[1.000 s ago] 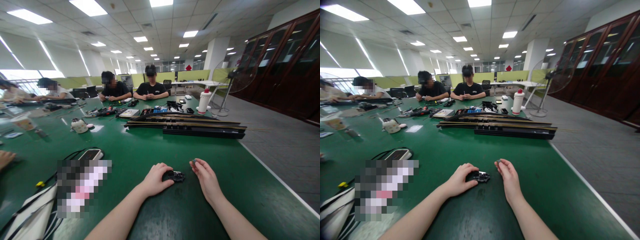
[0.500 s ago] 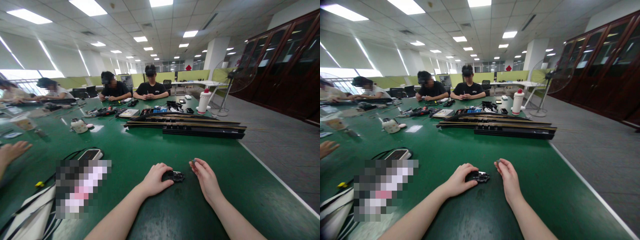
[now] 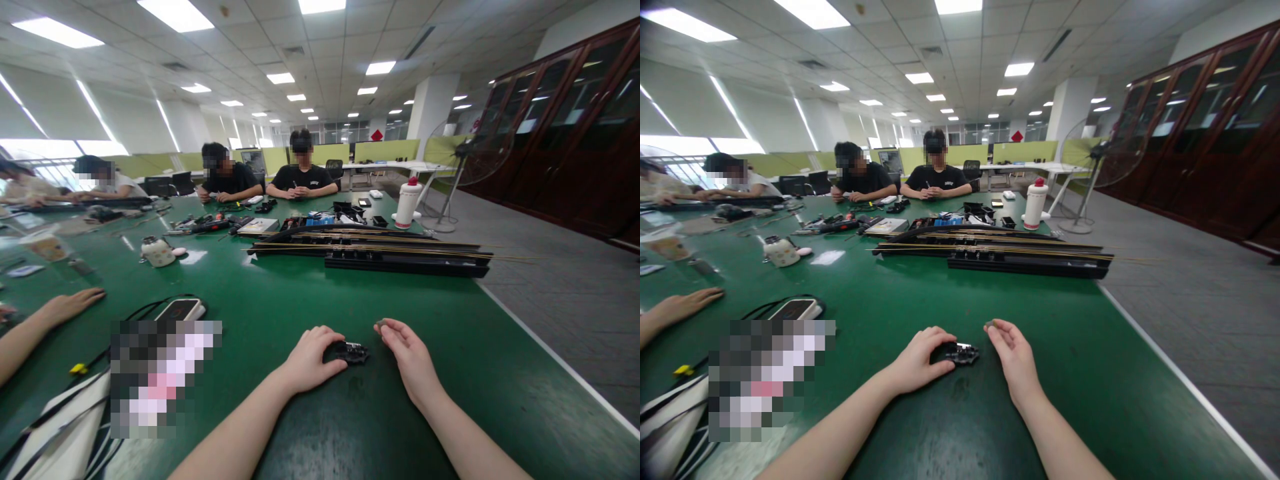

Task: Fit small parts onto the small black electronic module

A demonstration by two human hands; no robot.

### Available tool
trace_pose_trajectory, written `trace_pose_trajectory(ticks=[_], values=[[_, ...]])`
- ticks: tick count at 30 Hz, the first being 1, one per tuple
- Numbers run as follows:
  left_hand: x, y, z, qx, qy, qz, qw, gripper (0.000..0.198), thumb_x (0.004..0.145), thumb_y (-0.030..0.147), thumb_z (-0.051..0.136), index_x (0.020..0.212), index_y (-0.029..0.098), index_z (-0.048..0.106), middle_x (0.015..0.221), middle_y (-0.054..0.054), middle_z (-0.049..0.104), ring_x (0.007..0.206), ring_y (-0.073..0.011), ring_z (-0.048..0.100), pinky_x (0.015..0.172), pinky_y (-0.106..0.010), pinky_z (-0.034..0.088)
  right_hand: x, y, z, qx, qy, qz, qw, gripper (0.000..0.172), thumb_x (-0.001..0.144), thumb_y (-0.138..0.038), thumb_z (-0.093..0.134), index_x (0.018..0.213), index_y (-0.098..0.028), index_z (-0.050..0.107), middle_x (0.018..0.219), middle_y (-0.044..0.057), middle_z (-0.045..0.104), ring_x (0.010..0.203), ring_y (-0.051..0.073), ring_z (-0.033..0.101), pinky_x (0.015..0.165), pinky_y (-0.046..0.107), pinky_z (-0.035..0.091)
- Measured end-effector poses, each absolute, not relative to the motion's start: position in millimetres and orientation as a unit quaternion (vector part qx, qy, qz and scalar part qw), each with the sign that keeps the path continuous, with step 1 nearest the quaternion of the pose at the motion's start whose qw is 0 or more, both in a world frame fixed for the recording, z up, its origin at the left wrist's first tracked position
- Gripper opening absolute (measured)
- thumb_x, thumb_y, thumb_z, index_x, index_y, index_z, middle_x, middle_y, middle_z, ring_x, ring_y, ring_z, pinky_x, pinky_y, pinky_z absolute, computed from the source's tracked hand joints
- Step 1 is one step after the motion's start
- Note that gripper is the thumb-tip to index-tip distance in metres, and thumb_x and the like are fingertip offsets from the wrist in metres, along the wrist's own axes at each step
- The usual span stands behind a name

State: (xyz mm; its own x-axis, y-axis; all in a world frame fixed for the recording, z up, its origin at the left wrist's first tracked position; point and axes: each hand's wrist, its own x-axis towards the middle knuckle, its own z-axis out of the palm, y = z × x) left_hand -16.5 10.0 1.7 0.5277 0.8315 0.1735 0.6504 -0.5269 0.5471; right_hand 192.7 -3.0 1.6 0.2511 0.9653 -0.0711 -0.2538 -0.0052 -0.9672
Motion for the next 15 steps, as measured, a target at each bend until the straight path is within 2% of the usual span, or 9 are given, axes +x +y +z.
trace_pose_trajectory(ticks=[10,15], values=[[-16.6,9.1,3.6,0.849,0.438,0.206,0.212,0.039,0.076,0.035,0.065,0.113,0.025,0.056,0.106,-0.004,0.058,0.1,-0.0227,0.052,0.089,-0.035,0.04,190.1,-4.6,-0.4,-0.502,-0.443,0.482,0.564,0.04,0.059,-0.047,0.075,0.088,-0.02,0.068,0.089,0.006,0.072,0.087,0.023,0.065,0.088,0.04,0.046],[-16.6,10.7,2.7,0.852,0.435,0.208,0.205,0.04,0.076,0.034,0.066,0.113,0.024,0.056,0.106,-0.004,0.059,0.1,-0.0227,0.052,0.088,-0.035,0.04,189.1,-7.3,-3.8,-0.518,-0.54,0.431,0.504,0.033,0.067,-0.042,0.069,0.093,-0.021,0.069,0.095,0.007,0.071,0.093,0.024,0.063,0.091,0.044,0.043]])
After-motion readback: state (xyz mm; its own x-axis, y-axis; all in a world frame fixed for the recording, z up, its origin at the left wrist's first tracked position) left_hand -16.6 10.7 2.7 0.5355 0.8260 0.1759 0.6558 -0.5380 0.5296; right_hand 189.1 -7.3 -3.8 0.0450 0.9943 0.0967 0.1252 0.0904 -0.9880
